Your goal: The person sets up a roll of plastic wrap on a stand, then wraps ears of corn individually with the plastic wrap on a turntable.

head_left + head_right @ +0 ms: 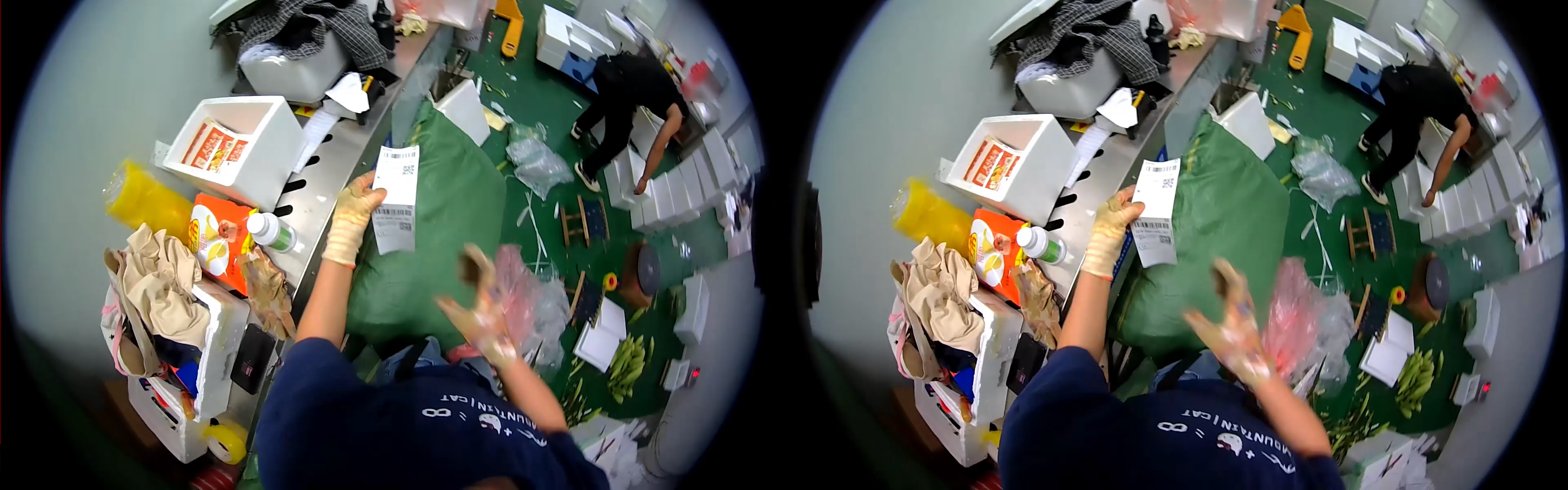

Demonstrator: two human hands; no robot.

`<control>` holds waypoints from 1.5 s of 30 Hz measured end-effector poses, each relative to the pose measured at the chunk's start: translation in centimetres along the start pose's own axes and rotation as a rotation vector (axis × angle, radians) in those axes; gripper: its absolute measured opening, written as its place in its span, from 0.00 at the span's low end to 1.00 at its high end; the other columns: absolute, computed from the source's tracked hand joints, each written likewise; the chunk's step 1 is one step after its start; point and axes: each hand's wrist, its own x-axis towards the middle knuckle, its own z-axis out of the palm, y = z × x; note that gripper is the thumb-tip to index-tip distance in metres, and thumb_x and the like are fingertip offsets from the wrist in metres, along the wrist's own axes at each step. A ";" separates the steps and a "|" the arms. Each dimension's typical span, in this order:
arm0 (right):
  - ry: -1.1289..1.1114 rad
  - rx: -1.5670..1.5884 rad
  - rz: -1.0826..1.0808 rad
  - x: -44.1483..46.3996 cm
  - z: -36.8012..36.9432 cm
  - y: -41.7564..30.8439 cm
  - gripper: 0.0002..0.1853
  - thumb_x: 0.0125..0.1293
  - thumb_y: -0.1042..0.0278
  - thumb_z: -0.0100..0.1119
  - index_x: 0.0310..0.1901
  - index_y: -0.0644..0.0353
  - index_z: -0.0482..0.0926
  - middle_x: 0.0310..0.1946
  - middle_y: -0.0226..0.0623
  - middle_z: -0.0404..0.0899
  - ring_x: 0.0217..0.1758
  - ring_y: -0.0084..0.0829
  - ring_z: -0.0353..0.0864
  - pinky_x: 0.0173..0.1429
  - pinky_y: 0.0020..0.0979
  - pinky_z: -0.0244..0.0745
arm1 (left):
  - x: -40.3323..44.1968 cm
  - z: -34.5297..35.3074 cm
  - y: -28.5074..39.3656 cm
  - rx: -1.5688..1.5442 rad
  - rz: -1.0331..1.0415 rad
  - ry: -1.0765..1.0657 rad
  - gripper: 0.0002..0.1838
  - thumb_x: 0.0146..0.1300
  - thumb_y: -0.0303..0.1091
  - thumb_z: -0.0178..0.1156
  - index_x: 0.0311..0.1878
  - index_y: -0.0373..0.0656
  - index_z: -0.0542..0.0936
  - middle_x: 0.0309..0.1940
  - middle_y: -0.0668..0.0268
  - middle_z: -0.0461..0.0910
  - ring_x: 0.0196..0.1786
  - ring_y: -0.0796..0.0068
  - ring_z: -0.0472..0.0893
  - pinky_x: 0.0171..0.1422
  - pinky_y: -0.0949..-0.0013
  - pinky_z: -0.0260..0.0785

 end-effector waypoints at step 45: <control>0.252 0.438 1.168 -54.7 -4.1 11.9 0.18 0.60 0.58 0.62 0.48 0.59 0.81 0.39 0.40 0.84 0.43 0.33 0.83 0.48 0.34 0.78 | -20.1 34.7 -24.6 0.682 -0.466 -1.155 0.17 0.65 0.37 0.63 0.52 0.35 0.81 0.40 0.60 0.86 0.44 0.76 0.82 0.52 0.72 0.72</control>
